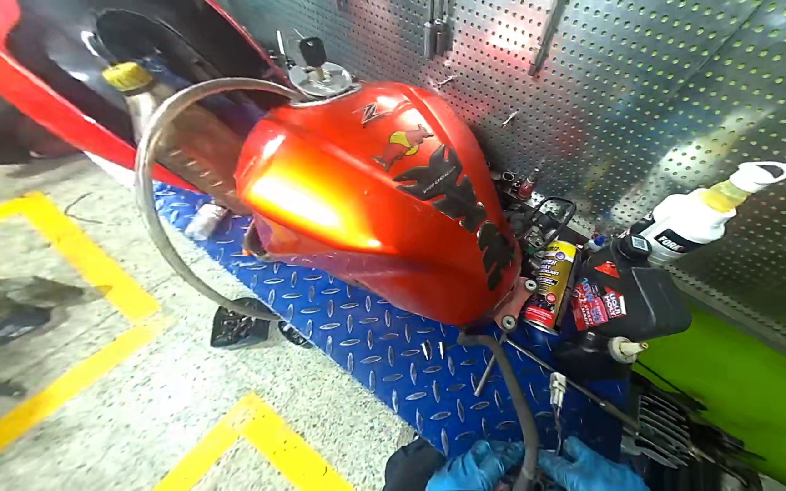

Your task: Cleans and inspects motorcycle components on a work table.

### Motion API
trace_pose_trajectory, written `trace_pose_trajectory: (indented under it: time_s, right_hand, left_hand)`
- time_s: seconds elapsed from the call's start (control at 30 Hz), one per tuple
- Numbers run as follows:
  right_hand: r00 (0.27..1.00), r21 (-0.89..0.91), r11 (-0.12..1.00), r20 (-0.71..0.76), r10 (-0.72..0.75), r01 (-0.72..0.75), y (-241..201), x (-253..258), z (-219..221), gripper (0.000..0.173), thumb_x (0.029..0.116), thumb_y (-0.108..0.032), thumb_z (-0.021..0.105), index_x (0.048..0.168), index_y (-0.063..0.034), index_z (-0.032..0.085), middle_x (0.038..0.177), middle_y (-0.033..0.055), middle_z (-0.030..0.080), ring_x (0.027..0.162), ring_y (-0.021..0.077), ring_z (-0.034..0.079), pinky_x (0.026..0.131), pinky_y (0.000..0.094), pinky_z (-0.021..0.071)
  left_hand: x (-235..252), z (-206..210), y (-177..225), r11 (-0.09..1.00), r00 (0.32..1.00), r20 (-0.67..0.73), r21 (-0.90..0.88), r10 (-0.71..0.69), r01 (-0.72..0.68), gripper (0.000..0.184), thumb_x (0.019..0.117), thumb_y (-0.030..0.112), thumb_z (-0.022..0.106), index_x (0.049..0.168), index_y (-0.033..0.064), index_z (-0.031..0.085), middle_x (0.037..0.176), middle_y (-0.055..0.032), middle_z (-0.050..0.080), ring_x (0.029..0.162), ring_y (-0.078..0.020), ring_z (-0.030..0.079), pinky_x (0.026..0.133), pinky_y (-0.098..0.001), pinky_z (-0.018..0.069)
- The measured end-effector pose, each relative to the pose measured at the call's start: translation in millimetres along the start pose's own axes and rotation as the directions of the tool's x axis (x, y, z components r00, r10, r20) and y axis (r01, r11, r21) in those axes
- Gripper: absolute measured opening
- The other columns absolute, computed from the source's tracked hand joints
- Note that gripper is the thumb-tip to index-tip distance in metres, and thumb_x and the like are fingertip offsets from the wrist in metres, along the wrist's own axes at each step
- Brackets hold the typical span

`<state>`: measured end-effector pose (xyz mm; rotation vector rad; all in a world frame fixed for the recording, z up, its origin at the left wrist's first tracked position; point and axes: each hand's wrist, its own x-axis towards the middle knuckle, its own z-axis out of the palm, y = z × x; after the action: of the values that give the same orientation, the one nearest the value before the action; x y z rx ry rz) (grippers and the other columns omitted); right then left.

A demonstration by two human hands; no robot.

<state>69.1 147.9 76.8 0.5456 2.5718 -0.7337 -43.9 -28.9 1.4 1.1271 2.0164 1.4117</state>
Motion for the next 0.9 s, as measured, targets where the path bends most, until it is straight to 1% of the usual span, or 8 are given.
trace_pose_trajectory:
  time_s: [0.17, 0.33, 0.4, 0.53, 0.73, 0.8, 0.87, 0.9]
  right_hand:
    - [0.997, 0.013, 1.0, -0.079, -0.013, 0.014, -4, -7, 3, 0.036, 0.1003, -0.025, 0.06, 0.13, -0.0091, 0.072, 0.11, 0.0267, 0.07, 0.09, 0.0432, 0.071, 0.073, 0.0597, 0.0563]
    - [0.963, 0.018, 0.999, 0.265, 0.041, -0.047, 2, 28, -31, 0.037, 0.1012, -0.031, 0.06, 0.135, -0.0175, 0.07, 0.123, 0.0194, 0.071, 0.112, 0.0393, 0.068, 0.093, 0.0618, 0.0516]
    - [0.952, 0.033, 0.999, 0.306, -0.008, -0.002, 7, 33, -32, 0.037, 0.1018, -0.029, 0.059, 0.136, -0.0185, 0.069, 0.126, 0.0201, 0.069, 0.113, 0.04, 0.067, 0.091, 0.062, 0.0516]
    - [0.962, 0.041, 0.983, 0.202, -0.183, 0.178, 9, 25, -21, 0.033, 0.1034, -0.021, 0.055, 0.132, -0.0154, 0.07, 0.12, 0.0252, 0.066, 0.101, 0.043, 0.068, 0.079, 0.0608, 0.0554]
    - [0.992, -0.027, 0.999, 0.125, -0.019, 0.023, -1, 32, -7, 0.037, 0.1011, -0.021, 0.056, 0.136, -0.0226, 0.069, 0.124, 0.0228, 0.066, 0.103, 0.0402, 0.069, 0.082, 0.0569, 0.0573]
    - [0.995, 0.058, 0.998, 0.091, -0.028, 0.023, 5, 26, -4, 0.037, 0.0995, -0.019, 0.059, 0.135, -0.0222, 0.07, 0.122, 0.0227, 0.066, 0.107, 0.0389, 0.067, 0.085, 0.0563, 0.0557]
    - [0.998, 0.173, 0.983, -0.026, -0.062, 0.065, 14, 18, 4, 0.035, 0.0951, -0.017, 0.065, 0.129, -0.0197, 0.074, 0.115, 0.0213, 0.068, 0.102, 0.0363, 0.068, 0.084, 0.0549, 0.0564]
    - [0.999, 0.261, 0.964, -0.021, -0.041, 0.045, 18, 14, 5, 0.035, 0.0942, -0.017, 0.067, 0.128, -0.0186, 0.074, 0.117, 0.0192, 0.069, 0.104, 0.0334, 0.068, 0.088, 0.0537, 0.0558]
  left_hand:
    - [-4, 3, -7, 0.99, 0.985, -0.103, 0.001, 0.138, -0.139, 0.028, 0.1005, 0.001, 0.052, 0.114, 0.0039, 0.075, 0.117, -0.0184, 0.074, 0.106, -0.0297, 0.074, 0.089, -0.0445, 0.0599]
    - [22, -4, -5, 0.988, 0.991, 0.067, -0.098, -0.111, 0.118, 0.025, 0.0918, -0.003, 0.061, 0.108, 0.0038, 0.078, 0.113, -0.0112, 0.076, 0.103, -0.0224, 0.073, 0.09, -0.0443, 0.0599]
    - [21, -5, -2, 0.987, 0.986, 0.098, -0.072, -0.137, 0.144, 0.027, 0.0908, -0.002, 0.062, 0.113, 0.004, 0.077, 0.113, -0.0122, 0.075, 0.101, -0.0247, 0.074, 0.089, -0.0476, 0.0599]
    - [-4, 5, -14, 0.992, 0.994, -0.018, -0.066, 0.106, -0.107, 0.024, 0.0957, 0.004, 0.056, 0.109, -0.0021, 0.074, 0.115, -0.0203, 0.073, 0.1, -0.0277, 0.074, 0.084, -0.0433, 0.0606]
    - [4, 5, -12, 0.994, 0.996, -0.092, -0.11, 0.006, -0.016, 0.022, 0.0931, -0.004, 0.06, 0.106, 0.0007, 0.077, 0.119, -0.0144, 0.074, 0.109, -0.0189, 0.072, 0.094, -0.0344, 0.0593]
    - [3, 3, -5, 0.998, 0.998, -0.064, -0.063, -0.017, 0.013, 0.024, 0.0924, 0.001, 0.064, 0.114, 0.0015, 0.075, 0.124, -0.0161, 0.071, 0.112, -0.0251, 0.07, 0.095, -0.0438, 0.0579]
    - [-3, 1, -5, 0.998, 0.995, -0.076, 0.024, -0.06, 0.062, 0.047, 0.0885, 0.012, 0.068, 0.134, -0.0016, 0.063, 0.138, -0.0243, 0.061, 0.123, -0.0412, 0.061, 0.098, -0.0623, 0.0477]
    - [-10, -1, -8, 0.992, 0.99, -0.074, 0.03, -0.123, 0.125, 0.061, 0.0879, 0.021, 0.07, 0.141, -0.0048, 0.055, 0.144, -0.0284, 0.054, 0.131, -0.0462, 0.054, 0.105, -0.0659, 0.0419]
